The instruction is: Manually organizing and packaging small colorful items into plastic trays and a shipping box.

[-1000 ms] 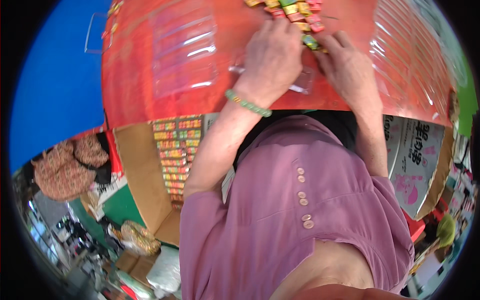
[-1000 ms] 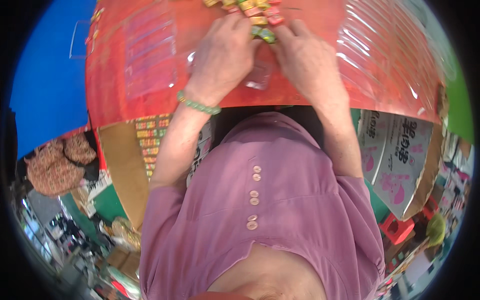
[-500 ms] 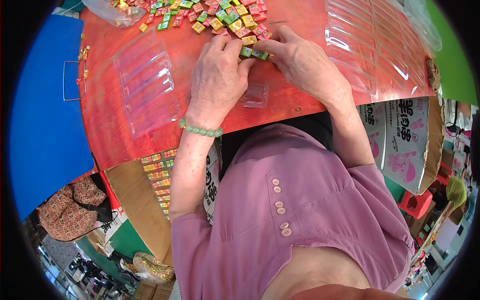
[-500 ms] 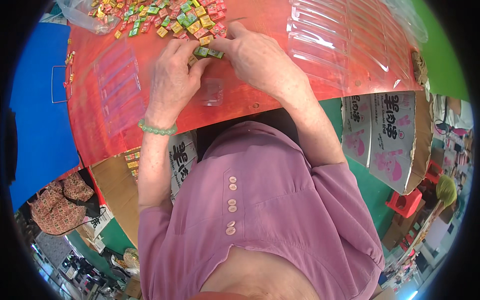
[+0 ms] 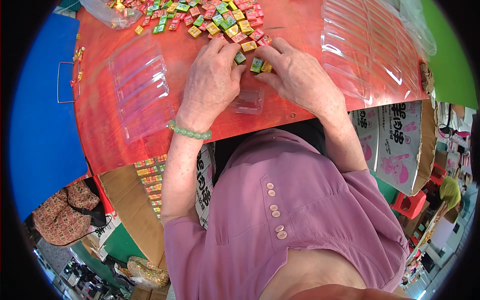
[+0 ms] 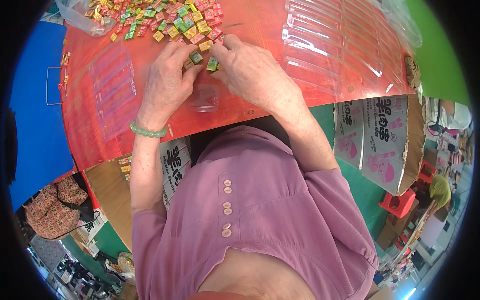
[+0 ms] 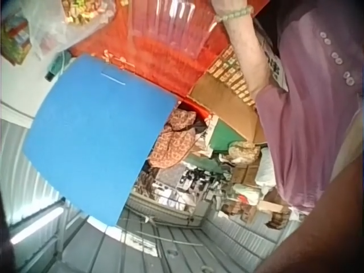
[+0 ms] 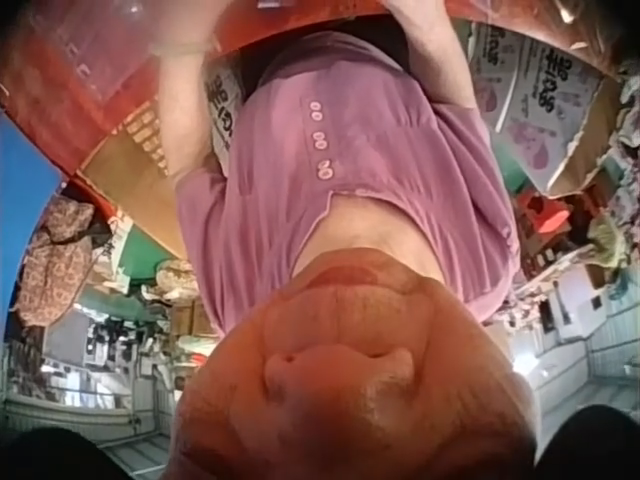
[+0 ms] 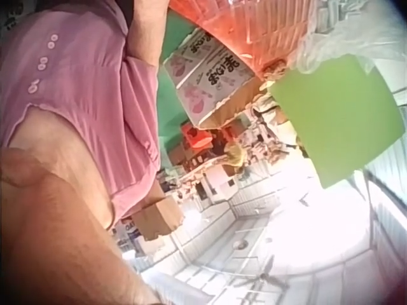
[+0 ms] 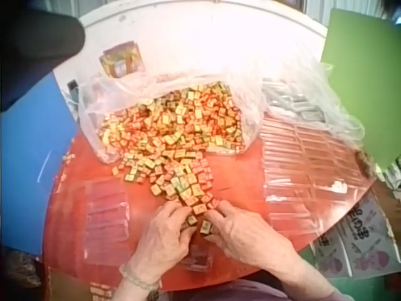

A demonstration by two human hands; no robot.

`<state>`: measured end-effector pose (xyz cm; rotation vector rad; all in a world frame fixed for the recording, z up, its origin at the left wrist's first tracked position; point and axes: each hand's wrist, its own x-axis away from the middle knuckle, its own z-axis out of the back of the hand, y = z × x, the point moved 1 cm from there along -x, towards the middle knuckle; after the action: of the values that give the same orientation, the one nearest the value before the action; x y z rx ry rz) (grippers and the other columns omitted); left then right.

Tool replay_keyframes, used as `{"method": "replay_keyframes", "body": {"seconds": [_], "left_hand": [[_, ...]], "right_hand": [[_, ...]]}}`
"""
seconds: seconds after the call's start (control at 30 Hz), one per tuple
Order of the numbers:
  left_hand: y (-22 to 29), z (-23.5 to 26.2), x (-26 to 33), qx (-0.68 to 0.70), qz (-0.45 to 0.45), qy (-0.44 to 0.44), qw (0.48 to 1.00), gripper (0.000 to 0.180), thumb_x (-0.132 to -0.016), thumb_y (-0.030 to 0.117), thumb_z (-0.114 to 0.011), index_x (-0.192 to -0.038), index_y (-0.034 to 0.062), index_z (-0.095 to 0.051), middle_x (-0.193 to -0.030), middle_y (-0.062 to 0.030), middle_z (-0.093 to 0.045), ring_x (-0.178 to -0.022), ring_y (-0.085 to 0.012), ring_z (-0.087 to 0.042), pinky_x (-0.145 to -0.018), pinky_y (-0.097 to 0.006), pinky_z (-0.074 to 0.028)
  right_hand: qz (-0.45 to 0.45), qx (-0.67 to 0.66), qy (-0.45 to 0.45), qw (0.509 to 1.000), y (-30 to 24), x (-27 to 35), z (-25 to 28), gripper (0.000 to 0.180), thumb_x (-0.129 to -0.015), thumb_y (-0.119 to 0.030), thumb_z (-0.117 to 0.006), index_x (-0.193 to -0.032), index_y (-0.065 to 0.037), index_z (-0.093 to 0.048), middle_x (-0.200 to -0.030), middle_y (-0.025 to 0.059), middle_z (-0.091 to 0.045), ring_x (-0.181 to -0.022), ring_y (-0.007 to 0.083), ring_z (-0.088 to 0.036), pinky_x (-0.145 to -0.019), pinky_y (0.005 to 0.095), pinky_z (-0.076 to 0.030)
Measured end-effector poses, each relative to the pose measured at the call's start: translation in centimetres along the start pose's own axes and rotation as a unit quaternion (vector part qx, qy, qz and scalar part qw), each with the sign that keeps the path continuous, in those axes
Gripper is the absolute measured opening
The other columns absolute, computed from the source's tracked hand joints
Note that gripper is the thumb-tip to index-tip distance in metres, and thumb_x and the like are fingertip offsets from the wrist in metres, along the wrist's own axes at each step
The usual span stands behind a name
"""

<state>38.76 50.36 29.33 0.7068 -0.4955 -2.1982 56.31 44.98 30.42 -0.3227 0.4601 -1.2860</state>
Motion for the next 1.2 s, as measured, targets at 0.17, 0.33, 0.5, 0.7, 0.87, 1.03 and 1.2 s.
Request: {"method": "replay_keyframes", "body": {"seconds": [0.17, 0.33, 0.5, 0.7, 0.87, 1.03, 1.2], "left_hand": [[-0.2, -0.4, 0.1, -0.029, 0.003, 0.004, 1.0, 0.025, -0.079, 0.002, -0.068, -0.103, -0.0009, -0.06, -0.1, -0.0165, -0.058, -0.095, -0.0352, -0.059, -0.081, -0.043, -0.051], [-0.4, -0.1, 0.3, -0.055, 0.003, 0.001, 0.998, 0.023, -0.08, 0.002, -0.068, -0.101, -0.0009, -0.06, -0.101, -0.016, -0.058, -0.095, -0.0348, -0.059, -0.081, -0.043, -0.051], [-0.5, 0.0, 0.3, -0.061, 0.013, 0.001, 0.998, 0.021, -0.08, 0.003, -0.068, -0.099, -0.0006, -0.059, -0.1, -0.0155, -0.057, -0.094, -0.0345, -0.059, -0.08, -0.043, -0.051], [-0.3, 0.2, 0.2, -0.072, 0.006, 0.001, 0.997, 0.02, -0.08, 0.003, -0.068, -0.097, -0.0002, -0.059, -0.099, -0.0152, -0.057, -0.093, -0.0342, -0.059, -0.079, -0.043, -0.051], [-0.4, 0.3, 0.3, -0.066, 0.006, -0.004, 0.998, 0.022, -0.08, 0.004, -0.068, -0.1, 0.0, -0.059, -0.1, -0.0148, -0.057, -0.093, -0.034, -0.06, -0.079, -0.043, -0.051], [-0.4, 0.4, 0.3, -0.062, 0.008, -0.008, 0.998, 0.024, -0.081, 0.004, -0.068, -0.102, 0.0002, -0.06, -0.099, -0.0146, -0.058, -0.094, -0.0337, -0.06, -0.079, -0.043, -0.052], [-0.9, 0.2, 0.4, -0.051, 0.001, -0.001, 0.999, 0.026, -0.08, 0.004, -0.069, -0.104, 0.0002, -0.06, -0.099, -0.0143, -0.058, -0.095, -0.0336, -0.06, -0.079, -0.043, -0.052]], "right_hand": [[-0.002, -0.005, 0.008, 1.0, -0.2, 0.0, -0.6, 0.028, -0.086, -0.014, -0.068, -0.11, -0.005, -0.056, -0.1, 0.0154, -0.055, -0.087, 0.038, -0.062, -0.072, 0.0469, -0.051], [-0.049, -0.005, 0.04, 0.998, 0.5, 0.2, 0.0, 0.023, -0.086, -0.014, -0.068, -0.103, -0.002, -0.058, -0.098, 0.0168, -0.057, -0.087, 0.0389, -0.062, -0.072, 0.0456, -0.051], [-0.108, 0.066, 0.075, 0.989, 1.1, -0.7, 0.7, 0.024, -0.085, -0.016, -0.069, -0.098, 0.002, -0.059, -0.095, 0.0189, -0.058, -0.085, 0.0397, -0.062, -0.072, 0.045, -0.051], [-0.082, 0.053, 0.097, 0.99, 1.4, -1.6, -0.4, 0.034, -0.086, -0.023, -0.07, -0.111, -0.002, -0.061, -0.1, 0.0172, -0.06, -0.085, 0.0389, -0.065, -0.071, 0.0446, -0.053], [-0.092, 0.111, 0.086, 0.986, 1.2, -2.3, -0.7, 0.038, -0.088, -0.029, -0.068, -0.12, -0.011, -0.058, -0.104, 0.0155, -0.059, -0.084, 0.0393, -0.065, -0.069, 0.0462, -0.054], [-0.088, 0.147, 0.095, 0.981, 1.2, -3.1, -1.3, 0.032, -0.092, -0.033, -0.063, -0.117, -0.014, -0.06, -0.099, 0.0141, -0.059, -0.079, 0.0384, -0.065, -0.064, 0.047, -0.054], [-0.068, 0.186, 0.101, 0.975, 1.5, -3.5, -1.6, 0.028, -0.093, -0.035, -0.06, -0.115, -0.016, -0.061, -0.094, 0.0124, -0.059, -0.074, 0.0374, -0.065, -0.06, 0.0464, -0.054]]}}
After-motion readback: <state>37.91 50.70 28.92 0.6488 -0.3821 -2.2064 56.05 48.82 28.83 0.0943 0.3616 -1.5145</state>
